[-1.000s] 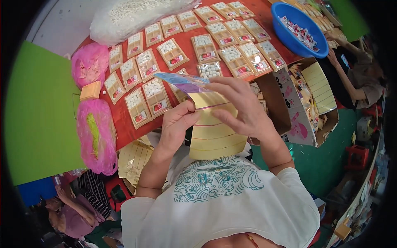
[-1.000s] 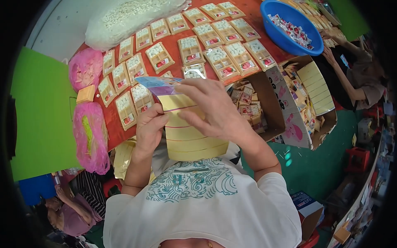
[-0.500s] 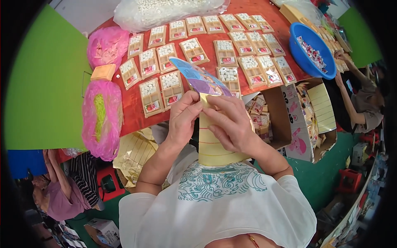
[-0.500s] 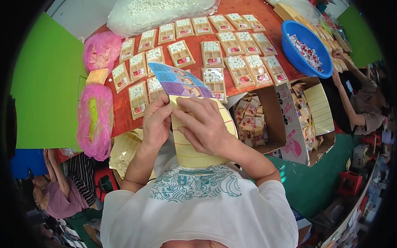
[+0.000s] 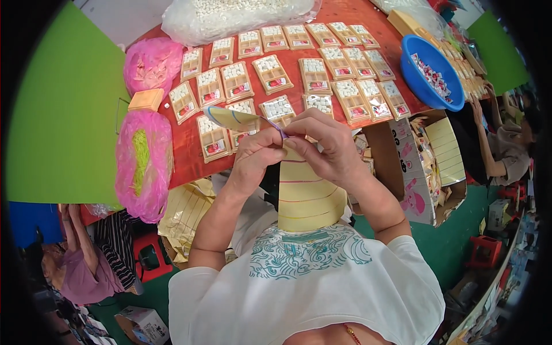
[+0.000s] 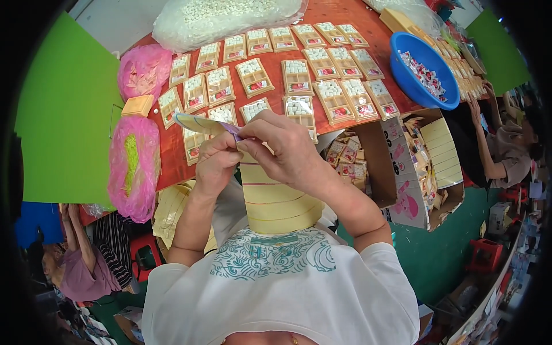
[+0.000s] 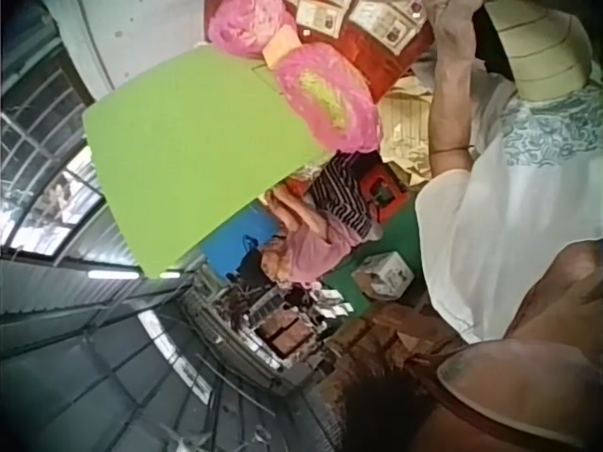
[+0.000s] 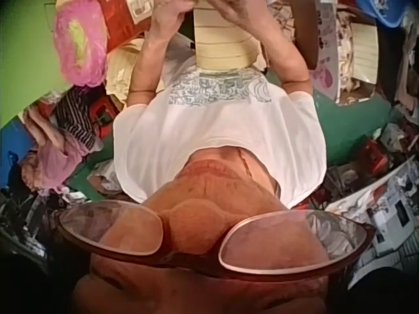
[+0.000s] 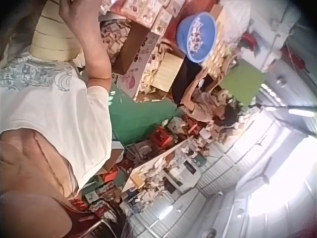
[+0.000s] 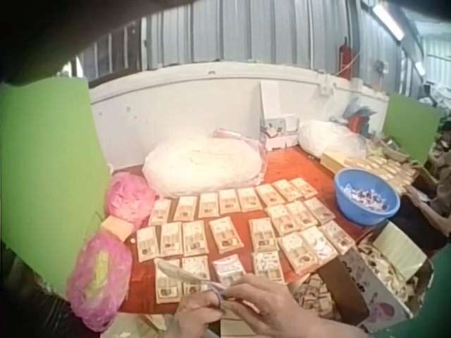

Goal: The recorder is manually packaging small white cubes into clear plastic containers and applying adhesive labels.

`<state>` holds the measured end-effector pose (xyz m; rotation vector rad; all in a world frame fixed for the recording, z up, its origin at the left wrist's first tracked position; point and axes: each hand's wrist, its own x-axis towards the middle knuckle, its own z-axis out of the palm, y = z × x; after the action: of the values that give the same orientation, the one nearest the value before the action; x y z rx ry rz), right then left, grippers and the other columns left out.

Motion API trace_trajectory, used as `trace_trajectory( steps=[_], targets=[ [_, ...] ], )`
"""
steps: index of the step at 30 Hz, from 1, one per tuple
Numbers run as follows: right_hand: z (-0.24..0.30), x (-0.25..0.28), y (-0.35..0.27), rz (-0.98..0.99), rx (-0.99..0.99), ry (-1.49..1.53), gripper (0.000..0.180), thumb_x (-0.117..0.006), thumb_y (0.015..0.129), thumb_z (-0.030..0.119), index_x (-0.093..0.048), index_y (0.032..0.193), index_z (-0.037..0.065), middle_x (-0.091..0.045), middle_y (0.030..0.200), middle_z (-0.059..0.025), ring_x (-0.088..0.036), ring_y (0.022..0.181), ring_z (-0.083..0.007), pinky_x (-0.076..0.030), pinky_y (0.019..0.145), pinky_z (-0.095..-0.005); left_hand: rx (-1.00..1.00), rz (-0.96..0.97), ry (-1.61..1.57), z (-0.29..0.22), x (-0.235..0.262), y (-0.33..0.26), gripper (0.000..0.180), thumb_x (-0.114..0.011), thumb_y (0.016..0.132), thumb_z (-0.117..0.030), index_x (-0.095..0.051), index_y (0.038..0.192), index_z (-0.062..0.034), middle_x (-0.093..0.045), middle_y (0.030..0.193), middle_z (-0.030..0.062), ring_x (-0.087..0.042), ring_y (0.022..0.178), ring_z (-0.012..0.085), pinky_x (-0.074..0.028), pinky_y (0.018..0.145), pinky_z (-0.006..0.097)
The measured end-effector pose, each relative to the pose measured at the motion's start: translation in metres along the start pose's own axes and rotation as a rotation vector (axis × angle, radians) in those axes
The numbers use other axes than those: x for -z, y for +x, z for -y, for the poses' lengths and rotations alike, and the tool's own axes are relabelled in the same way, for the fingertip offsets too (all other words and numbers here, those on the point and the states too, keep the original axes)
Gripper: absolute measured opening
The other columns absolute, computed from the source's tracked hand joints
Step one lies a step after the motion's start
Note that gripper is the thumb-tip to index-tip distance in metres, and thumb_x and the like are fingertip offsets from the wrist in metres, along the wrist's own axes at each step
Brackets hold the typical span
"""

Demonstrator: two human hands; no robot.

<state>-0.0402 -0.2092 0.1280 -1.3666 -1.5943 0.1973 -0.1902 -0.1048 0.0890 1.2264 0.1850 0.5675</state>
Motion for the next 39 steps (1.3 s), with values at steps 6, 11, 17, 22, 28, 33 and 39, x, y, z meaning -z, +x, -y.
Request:
trace_trajectory(
  steps=[6,11,17,22,28,33,39],
  targets=[
    [0.015,0.012,0.014,0.086,0.026,-0.164,0.012,-0.064,0.08,-0.004,-0.063,0.093,-0.002,-0.062,0.084,-0.0111,-0.064,0.073,-0.0237,-0.05,0.062,-0.0322,0.036,0.086,0.214,-0.017,0.004,0.006,0.007,-0.052,0.079,-0.009,-0.054,0.076,-0.0024,-0.051,0.074,-0.0027,-0.044,0.073,0.0051,-0.037,0.066,0.022],
    [0.007,0.012,0.015,0.066,0.015,-0.071,0.017,-0.065,0.08,-0.003,-0.063,0.097,-0.002,-0.063,0.088,-0.012,-0.065,0.076,-0.0256,-0.051,0.063,-0.0331,-0.031,0.061,0.154,-0.015,0.001,0.01,0.009,-0.051,0.079,-0.009,-0.055,0.078,-0.0011,-0.051,0.074,-0.0028,-0.044,0.073,0.0048,-0.037,0.066,0.021],
    [0.009,0.001,0.011,0.03,0.055,-0.166,0.021,-0.065,0.081,-0.002,-0.063,0.102,-0.002,-0.063,0.092,-0.0134,-0.065,0.076,-0.027,-0.053,0.065,-0.0336,-0.109,-0.027,0.141,-0.005,-0.002,0.011,0.017,-0.049,0.085,-0.013,-0.058,0.087,0.0001,-0.054,0.077,-0.0011,-0.046,0.074,0.0036,-0.038,0.066,0.02],
    [0.004,-0.004,0.01,-0.012,0.208,-0.282,0.034,-0.064,0.078,-0.005,-0.06,0.111,-0.003,-0.061,0.103,-0.016,-0.063,0.09,-0.0321,-0.052,0.073,-0.038,-0.103,-0.069,-0.046,-0.005,-0.008,0.009,0.023,-0.048,0.091,-0.017,-0.06,0.097,0.0022,-0.058,0.08,0.0018,-0.052,0.076,0.0053,-0.043,0.068,0.022],
    [0.007,-0.012,0.01,0.03,0.179,-0.279,0.048,-0.061,0.074,-0.008,-0.056,0.122,-0.003,-0.057,0.11,-0.0182,-0.058,0.097,-0.0346,-0.049,0.081,-0.0405,-0.13,-0.186,0.093,-0.001,-0.009,0.008,0.024,-0.046,0.095,-0.017,-0.06,0.098,0.002,-0.06,0.081,0.0026,-0.054,0.074,0.0075,-0.045,0.067,0.022],
    [0.002,-0.017,0.013,-0.01,0.163,-0.208,0.038,-0.06,0.08,-0.007,-0.057,0.118,-0.004,-0.058,0.105,-0.017,-0.06,0.092,-0.0321,-0.05,0.076,-0.0383,-0.211,-0.211,0.188,0.0,-0.006,0.011,0.023,-0.044,0.095,-0.015,-0.06,0.096,0.0013,-0.059,0.081,0.0024,-0.053,0.07,0.0071,-0.045,0.063,0.021],
    [-0.001,-0.014,0.021,-0.014,0.052,-0.023,0.022,-0.062,0.084,-0.003,-0.062,0.106,-0.003,-0.062,0.092,-0.0136,-0.065,0.075,-0.0269,-0.052,0.065,-0.0331,-0.125,-0.17,0.249,-0.011,-0.002,0.008,0.022,-0.044,0.094,-0.015,-0.059,0.094,0.0007,-0.056,0.072,0.0011,-0.05,0.064,0.0064,-0.041,0.055,0.023]
  ],
)
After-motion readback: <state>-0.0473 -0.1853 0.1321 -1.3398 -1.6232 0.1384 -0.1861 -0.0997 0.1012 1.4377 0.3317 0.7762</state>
